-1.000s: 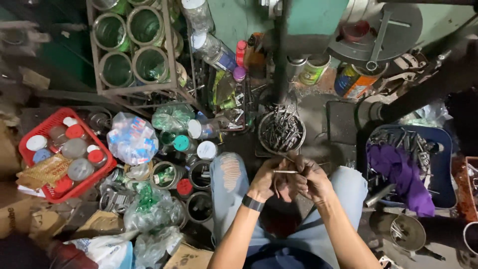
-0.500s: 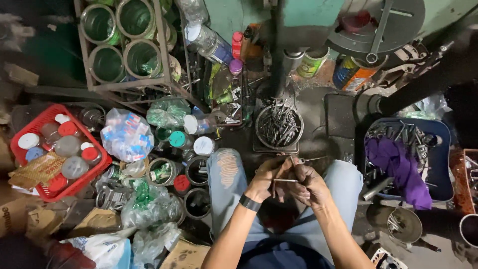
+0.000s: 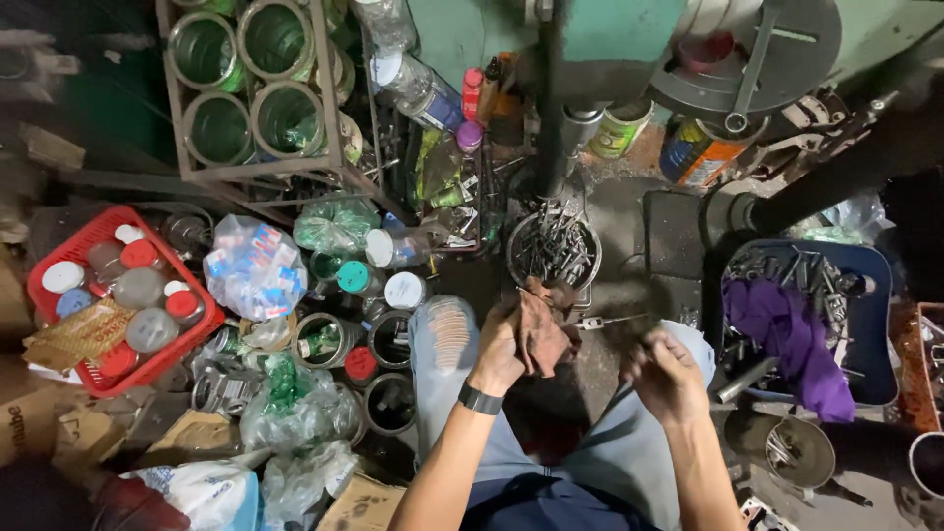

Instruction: The person walks to a drill press in a cluttered workshop and sits on the floor. They place a metal engine part under the drill bit, wipe it with a cloth, and operate the drill press to drill into the part. The person repeatedly adjusts the part and operates the drill lever.

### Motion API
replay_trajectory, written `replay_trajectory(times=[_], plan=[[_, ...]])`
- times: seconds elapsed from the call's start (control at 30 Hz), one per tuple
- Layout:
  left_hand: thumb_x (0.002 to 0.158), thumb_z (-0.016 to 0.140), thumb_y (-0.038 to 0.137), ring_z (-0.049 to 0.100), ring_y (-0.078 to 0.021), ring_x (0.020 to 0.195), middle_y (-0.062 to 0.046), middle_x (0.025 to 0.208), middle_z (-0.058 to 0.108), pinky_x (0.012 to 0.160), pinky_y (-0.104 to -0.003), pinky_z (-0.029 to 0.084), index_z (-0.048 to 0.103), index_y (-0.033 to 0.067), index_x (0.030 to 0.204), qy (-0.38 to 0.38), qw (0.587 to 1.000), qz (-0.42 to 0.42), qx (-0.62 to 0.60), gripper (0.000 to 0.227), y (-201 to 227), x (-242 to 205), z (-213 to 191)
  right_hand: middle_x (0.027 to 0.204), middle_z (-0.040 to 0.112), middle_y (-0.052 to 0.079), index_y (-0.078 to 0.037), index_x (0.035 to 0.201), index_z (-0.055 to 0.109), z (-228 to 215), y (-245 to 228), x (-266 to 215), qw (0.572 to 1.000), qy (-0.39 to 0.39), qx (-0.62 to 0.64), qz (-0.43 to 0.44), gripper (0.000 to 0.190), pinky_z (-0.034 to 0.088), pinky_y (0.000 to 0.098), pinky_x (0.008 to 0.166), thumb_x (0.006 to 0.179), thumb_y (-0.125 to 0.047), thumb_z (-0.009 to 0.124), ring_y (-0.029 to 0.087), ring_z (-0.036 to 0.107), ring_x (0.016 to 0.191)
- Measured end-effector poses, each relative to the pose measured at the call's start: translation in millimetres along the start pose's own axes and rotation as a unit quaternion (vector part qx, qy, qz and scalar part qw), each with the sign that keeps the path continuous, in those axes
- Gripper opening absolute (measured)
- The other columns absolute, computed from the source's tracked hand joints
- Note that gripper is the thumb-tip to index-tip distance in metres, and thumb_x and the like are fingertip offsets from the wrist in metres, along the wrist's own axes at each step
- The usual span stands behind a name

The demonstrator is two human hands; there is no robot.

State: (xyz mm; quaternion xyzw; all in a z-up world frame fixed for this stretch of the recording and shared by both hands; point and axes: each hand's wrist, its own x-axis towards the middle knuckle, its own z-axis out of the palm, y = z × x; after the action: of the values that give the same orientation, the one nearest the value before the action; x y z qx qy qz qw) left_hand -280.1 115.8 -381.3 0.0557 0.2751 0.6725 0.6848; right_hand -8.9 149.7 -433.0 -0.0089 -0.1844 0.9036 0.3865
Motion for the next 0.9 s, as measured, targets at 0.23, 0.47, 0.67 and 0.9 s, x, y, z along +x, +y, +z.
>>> replay_trajectory(times=[0.23, 0.47, 0.67, 0.9], plan=[[0.107, 0.059, 0.014, 0.064, -0.0116, 0.083, -0.002, 0.094, 0.067, 0.076, -0.028, 0.054, 0.067, 0.001, 0.114, -0.064, 0.997, 0.04, 0.026, 0.018, -9, -2, 23, 0.114, 0.072, 0.013, 0.003, 0.127, 0.063, 88, 23, 69, 0.908, 0.259, -0.323, -0.06, 0.053, 0.057, 0.0357, 0.086, 0.085, -0.027, 0.075, 0.022, 0.07, 0.095], [0.106, 0.059, 0.009, 0.058, -0.0106, 0.061, 0.0, 0.07, 0.059, 0.058, -0.028, 0.052, 0.066, 0.0019, 0.102, -0.087, 0.961, 0.085, 0.248, 0.011, 0, -22, 44, 0.093, 0.073, 0.013, 0.01, 0.114, 0.069, 74, 36, 79, 0.937, 0.254, -0.238, 0.02, 0.044, 0.055, 0.0345, 0.067, 0.096, -0.03, 0.073, 0.022, 0.067, 0.074], [0.106, 0.062, 0.01, 0.054, -0.0091, 0.054, 0.0, 0.069, 0.059, 0.05, -0.027, 0.046, 0.065, -0.0006, 0.094, -0.001, 0.965, 0.09, 0.248, 0.017, -25, -5, 17, 0.087, 0.069, 0.008, 0.004, 0.106, 0.068, 74, 53, 76, 0.928, 0.296, -0.224, -0.024, 0.024, 0.056, 0.0319, 0.065, 0.096, -0.017, 0.07, 0.021, 0.067, 0.072], [0.097, 0.06, 0.008, 0.067, -0.0101, 0.08, -0.003, 0.093, 0.072, 0.074, -0.025, 0.054, 0.07, -0.0005, 0.103, 0.035, 0.986, 0.072, 0.148, 0.015, -16, 7, 29, 0.09, 0.064, 0.005, -0.001, 0.103, 0.062, 107, 38, 40, 0.595, 0.135, -0.743, -0.274, 0.026, 0.051, 0.0252, 0.071, 0.08, -0.001, 0.075, 0.016, 0.063, 0.077]])
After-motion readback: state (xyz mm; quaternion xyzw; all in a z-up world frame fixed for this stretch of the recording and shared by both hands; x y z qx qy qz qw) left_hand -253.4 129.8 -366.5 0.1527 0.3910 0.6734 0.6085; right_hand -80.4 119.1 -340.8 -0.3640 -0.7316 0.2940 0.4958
